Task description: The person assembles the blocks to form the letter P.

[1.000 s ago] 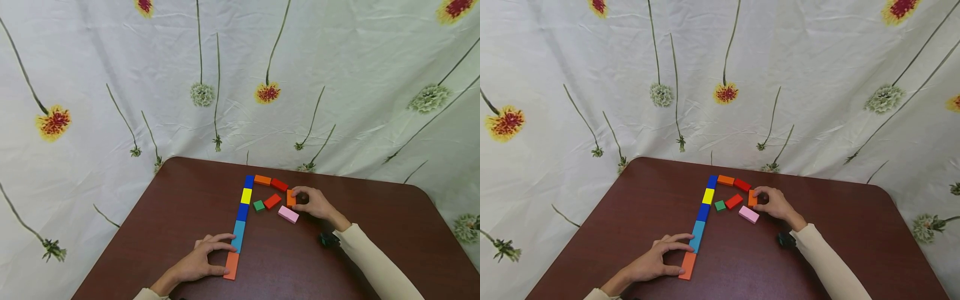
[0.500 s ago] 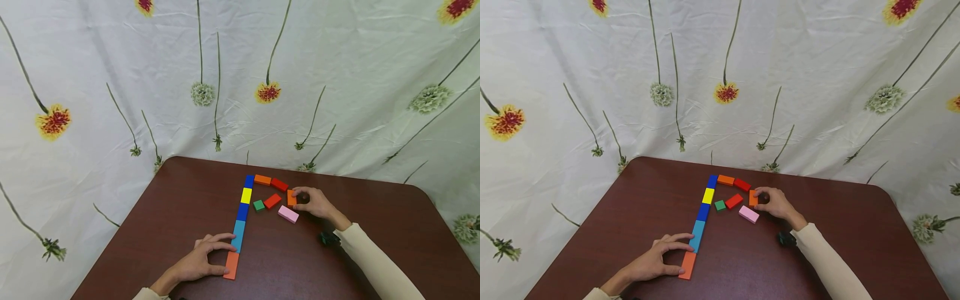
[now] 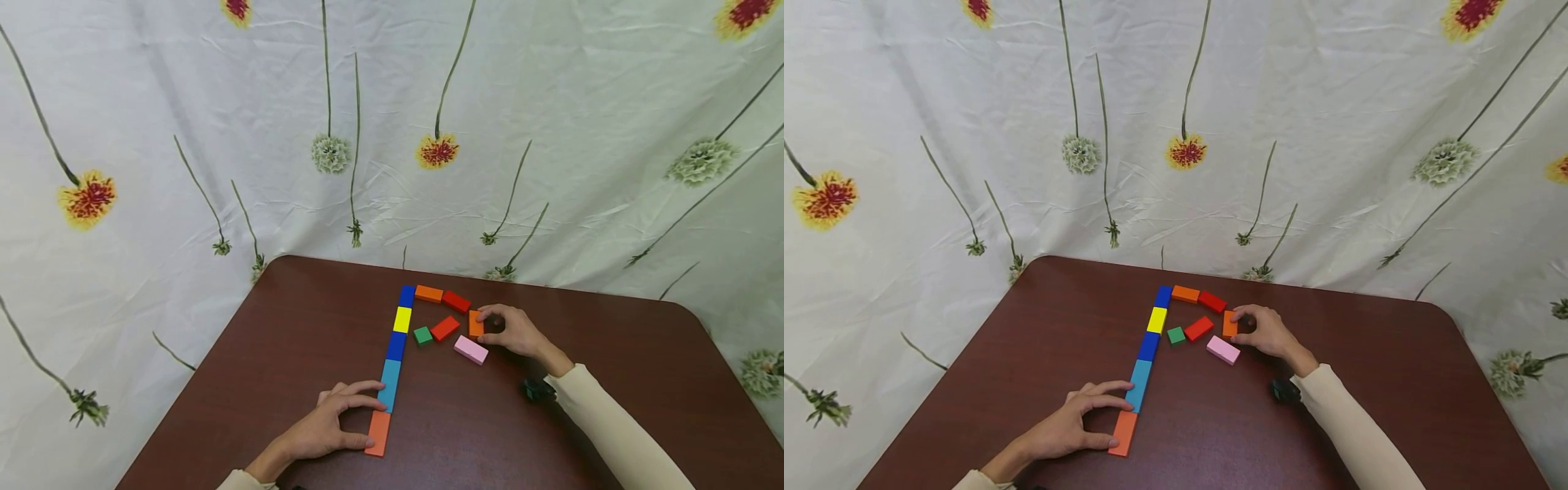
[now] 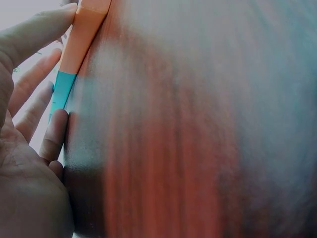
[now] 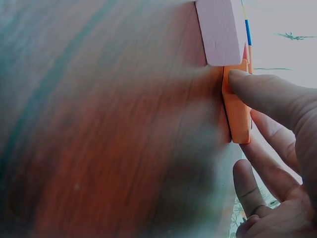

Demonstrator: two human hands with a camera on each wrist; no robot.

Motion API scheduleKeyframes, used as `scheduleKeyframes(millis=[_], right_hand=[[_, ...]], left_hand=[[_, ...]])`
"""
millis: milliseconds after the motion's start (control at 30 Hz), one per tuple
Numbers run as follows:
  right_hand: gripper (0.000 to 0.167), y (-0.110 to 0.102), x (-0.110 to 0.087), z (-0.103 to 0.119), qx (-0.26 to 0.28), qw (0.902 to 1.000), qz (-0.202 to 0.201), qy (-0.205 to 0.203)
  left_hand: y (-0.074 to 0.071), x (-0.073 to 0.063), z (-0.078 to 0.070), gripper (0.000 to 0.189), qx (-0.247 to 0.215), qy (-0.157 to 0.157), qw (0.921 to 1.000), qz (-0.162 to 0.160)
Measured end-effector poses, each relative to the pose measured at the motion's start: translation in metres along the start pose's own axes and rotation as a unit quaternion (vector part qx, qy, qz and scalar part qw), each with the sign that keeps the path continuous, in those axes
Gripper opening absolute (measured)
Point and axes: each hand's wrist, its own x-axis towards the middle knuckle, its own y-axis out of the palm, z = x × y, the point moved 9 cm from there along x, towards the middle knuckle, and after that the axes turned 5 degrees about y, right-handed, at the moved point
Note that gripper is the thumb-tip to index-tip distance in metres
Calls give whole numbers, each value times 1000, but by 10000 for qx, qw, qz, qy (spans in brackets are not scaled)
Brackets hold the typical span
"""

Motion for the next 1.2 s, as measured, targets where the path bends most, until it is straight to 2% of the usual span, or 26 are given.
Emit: scheduleKeyframes(millis=[1200], right_hand=[[32, 1, -1, 3, 12, 10000, 31, -18]], left_hand=[[0, 0, 0, 39, -40, -64, 10000, 24]])
